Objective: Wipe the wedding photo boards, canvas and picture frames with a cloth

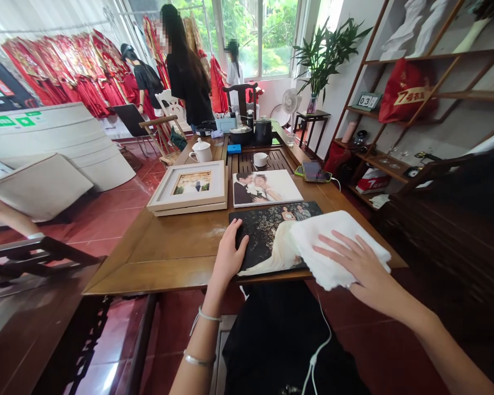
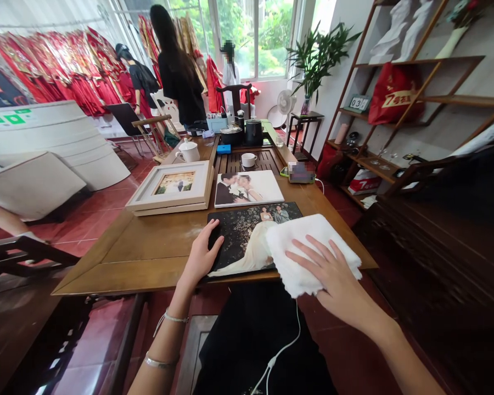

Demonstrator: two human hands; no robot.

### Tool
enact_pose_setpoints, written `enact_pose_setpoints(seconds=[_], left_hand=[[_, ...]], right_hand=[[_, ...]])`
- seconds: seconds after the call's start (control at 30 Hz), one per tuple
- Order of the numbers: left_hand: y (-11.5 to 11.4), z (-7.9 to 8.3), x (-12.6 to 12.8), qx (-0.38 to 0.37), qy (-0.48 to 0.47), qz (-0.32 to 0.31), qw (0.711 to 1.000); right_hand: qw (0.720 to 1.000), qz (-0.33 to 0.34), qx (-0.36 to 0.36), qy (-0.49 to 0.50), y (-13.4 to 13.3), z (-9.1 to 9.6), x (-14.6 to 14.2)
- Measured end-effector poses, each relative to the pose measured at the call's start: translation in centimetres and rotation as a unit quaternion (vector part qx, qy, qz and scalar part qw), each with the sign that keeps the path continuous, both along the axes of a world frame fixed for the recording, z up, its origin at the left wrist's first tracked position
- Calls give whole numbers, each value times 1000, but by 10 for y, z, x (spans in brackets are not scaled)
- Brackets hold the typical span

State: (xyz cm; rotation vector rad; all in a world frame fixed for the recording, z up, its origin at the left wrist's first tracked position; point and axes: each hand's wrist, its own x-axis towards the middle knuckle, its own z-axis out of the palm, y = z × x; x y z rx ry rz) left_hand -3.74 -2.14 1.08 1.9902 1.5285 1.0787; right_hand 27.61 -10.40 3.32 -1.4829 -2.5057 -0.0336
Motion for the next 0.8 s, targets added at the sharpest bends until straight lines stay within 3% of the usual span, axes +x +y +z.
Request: enact_pose_setpoints(seconds=[0.1,0.23,0.63,0.8], left_hand=[[0,0,-1,-7,3,-7,1000],[1,0,-3,-11,3,-16,1000],[1,-3,-6,-12,-12,-22,1000],[1,-3,-7,-13,-18,-22,1000]], right_hand=[[1000,10,-19,13,-20,3,1],[998,32,-40,32,-13,5,7],[999,6,-24,34,112,-4,10],[999,-27,-13,44,149,-7,5]])
